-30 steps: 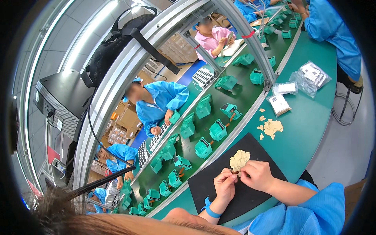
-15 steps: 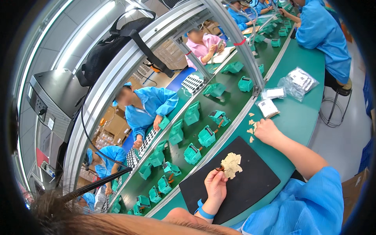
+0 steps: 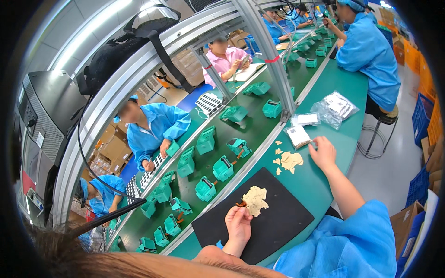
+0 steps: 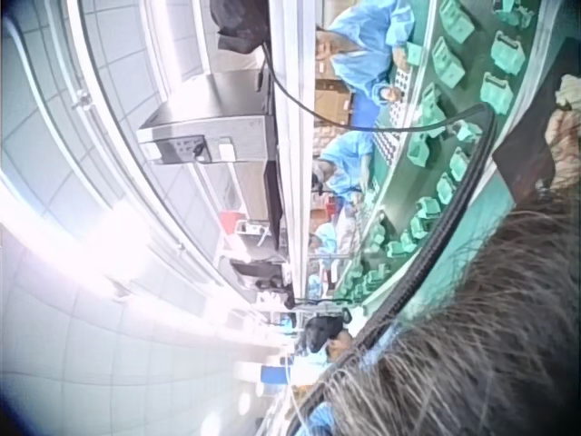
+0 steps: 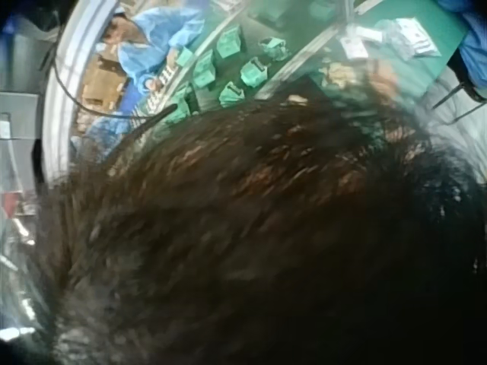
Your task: The person assembles internal circuitry and component labels into a green plastic electronic housing unit by hand, creating a finished assembly.
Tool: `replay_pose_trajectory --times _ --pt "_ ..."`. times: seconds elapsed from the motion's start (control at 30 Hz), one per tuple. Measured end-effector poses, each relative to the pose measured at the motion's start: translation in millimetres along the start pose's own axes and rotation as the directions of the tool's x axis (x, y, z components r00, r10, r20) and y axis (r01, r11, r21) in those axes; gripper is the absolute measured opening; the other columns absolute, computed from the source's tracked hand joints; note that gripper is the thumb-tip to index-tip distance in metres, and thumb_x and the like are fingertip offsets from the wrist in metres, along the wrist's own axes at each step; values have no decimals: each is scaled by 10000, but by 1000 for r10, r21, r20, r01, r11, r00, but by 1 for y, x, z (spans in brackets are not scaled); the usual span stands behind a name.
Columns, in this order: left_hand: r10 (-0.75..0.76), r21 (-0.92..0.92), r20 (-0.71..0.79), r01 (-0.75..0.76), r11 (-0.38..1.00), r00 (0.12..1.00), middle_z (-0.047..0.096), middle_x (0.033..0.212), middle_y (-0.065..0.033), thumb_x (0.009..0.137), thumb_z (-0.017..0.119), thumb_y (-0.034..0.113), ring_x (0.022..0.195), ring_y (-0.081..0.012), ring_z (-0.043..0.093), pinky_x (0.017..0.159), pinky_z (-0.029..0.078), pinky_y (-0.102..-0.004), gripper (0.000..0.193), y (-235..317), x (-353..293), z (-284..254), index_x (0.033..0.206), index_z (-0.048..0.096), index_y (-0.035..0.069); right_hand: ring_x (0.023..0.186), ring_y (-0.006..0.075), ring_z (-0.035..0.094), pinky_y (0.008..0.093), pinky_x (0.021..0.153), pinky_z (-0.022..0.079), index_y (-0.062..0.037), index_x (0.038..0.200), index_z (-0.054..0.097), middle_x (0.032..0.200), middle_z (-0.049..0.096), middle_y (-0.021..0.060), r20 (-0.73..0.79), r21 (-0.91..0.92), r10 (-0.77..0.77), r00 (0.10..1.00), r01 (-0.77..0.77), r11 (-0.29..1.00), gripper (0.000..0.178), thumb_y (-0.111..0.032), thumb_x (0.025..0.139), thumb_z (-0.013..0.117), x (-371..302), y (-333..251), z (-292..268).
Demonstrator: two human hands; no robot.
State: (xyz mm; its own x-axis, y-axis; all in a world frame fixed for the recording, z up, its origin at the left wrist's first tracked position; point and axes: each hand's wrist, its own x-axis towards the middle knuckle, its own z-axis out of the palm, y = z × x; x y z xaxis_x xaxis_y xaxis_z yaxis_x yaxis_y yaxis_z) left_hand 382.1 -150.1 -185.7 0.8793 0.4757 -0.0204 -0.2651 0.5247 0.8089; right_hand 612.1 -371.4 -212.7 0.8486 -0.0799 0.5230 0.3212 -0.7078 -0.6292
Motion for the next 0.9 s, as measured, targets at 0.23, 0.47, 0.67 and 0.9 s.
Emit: replay_pose_trajectory --times 0.23,0.47,0.67,0.9 --pt "-21 3 6 21 1000 1000 513 659 -27 830 542 38 639 -127 488 551 392 -258 100 1 -1 9 734 531 64 715 251 587 366 618 455 -62 842 589 799 605 80 -44 115 257 966 -250 961 126 -112 728 574 19 51 1" --pt "-59 13 44 58 998 997 497 645 -40 820 556 25 583 -110 452 480 331 -220 84 -3 5 4 745 536 57 738 261 597 375 642 456 -68 799 606 806 616 82 7 44 245 969 -245 968 115 -137 722 556 20 43 2" --pt "-74 12 76 73 997 994 503 644 -39 821 560 27 591 -108 461 505 350 -226 71 -5 7 10 755 544 50 733 274 588 385 626 446 -69 779 602 792 609 87 32 58 220 975 -222 973 111 -130 723 528 22 40 2" --pt "-68 17 123 67 998 990 519 661 -42 823 590 47 603 -113 471 532 364 -237 26 -10 10 14 804 577 36 722 300 580 393 621 445 -65 764 598 779 604 103 34 30 154 987 -155 987 103 -121 726 521 28 48 5"
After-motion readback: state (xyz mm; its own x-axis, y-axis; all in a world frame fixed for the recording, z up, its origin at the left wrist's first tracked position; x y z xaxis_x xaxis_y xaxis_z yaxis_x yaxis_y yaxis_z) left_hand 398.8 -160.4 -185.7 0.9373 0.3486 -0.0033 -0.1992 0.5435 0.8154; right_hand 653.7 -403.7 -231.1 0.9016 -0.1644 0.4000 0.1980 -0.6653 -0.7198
